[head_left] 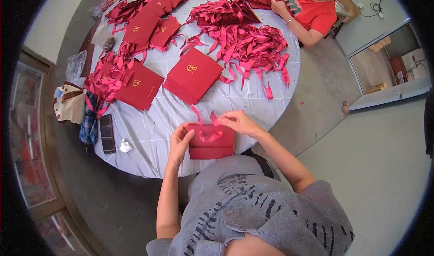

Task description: The person assembles gift bags by attaching ribbon handles to them by hand at a table.

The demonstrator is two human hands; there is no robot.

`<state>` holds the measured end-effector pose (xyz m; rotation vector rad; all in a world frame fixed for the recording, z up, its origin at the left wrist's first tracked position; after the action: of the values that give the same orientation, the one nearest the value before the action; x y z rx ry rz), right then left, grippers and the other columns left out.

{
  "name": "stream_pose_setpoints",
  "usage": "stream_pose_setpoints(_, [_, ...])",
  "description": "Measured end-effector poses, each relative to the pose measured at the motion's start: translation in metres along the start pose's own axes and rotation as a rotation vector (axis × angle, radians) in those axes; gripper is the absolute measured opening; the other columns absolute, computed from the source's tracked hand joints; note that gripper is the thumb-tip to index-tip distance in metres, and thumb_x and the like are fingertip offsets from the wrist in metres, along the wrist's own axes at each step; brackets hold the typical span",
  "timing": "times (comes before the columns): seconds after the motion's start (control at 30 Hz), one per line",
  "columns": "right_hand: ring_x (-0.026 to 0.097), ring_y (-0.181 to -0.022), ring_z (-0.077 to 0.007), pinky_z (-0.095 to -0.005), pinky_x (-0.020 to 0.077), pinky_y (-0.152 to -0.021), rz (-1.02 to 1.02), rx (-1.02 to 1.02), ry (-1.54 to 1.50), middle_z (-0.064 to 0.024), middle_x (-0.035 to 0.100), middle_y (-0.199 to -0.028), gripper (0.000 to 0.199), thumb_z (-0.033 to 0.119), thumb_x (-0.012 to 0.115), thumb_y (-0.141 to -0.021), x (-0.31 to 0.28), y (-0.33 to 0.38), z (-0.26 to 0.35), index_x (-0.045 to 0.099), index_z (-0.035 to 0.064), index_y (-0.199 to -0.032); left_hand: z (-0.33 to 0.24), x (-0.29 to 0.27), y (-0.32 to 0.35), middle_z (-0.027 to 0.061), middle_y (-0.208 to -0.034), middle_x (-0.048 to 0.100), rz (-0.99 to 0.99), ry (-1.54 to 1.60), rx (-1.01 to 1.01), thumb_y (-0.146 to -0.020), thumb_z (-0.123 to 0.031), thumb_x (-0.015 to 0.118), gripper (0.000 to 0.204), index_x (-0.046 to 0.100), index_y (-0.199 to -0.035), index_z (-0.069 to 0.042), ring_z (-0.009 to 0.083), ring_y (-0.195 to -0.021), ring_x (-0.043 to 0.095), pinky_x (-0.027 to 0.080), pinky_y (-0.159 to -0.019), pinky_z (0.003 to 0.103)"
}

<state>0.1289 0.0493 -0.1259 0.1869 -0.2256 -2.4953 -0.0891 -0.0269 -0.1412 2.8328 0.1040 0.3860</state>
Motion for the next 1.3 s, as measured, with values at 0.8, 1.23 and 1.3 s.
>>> stream_pose_setpoints(0.8, [0.057,-0.065,-0.0219,-0.0327,0.0452,-0.061,-0.12,-0.199,0.541,-0.0098,0.058,-0.073,0.026,0.027,0.067,-0.078,0.031,-0.005,0.056,0.063,0.0013,-0.076,-0.01,0.039,0.019,-0.0006,-0.078,0.062,0.042,-0.116,0.097,-0.088,-0.01,0.056,0.01,0.059,-0.087,0.0,0.0048,-0.071,0.054,0.045,-0.065,0.021])
stream_pose_setpoints(1.23, [0.051,-0.067,-0.0084,-0.0258,0.0414,-0.062,-0.222,-0.065,0.087,-0.0017,0.057,-0.072,0.02,0.016,0.062,-0.083,0.034,-0.015,0.029,0.061,-0.0029,-0.078,-0.015,0.045,0.019,0.0012,-0.084,0.063,0.056,-0.133,0.065,-0.089,-0.011,0.055,0.014,0.058,-0.095,0.001,0.0058,-0.077,0.055,0.046,-0.07,0.023])
stream_pose_setpoints(1.3, [0.051,-0.068,-0.0075,-0.0248,0.0406,-0.063,-0.292,-0.103,0.059,-0.0016,0.056,-0.072,0.019,0.015,0.063,-0.083,0.033,-0.015,0.032,0.061,-0.0025,-0.077,-0.014,0.044,0.018,0.0013,-0.085,0.063,0.052,-0.144,0.068,-0.089,-0.011,0.055,0.014,0.058,-0.095,0.001,0.006,-0.077,0.055,0.046,-0.071,0.023])
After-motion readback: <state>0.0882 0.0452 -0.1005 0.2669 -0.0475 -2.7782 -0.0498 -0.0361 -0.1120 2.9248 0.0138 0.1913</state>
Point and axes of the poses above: each hand's wrist, its own y-axis away from the middle knuckle, its own x-axis out of the palm, z = x × y, the point moved 2 cm from there along -y, towards the middle knuckle
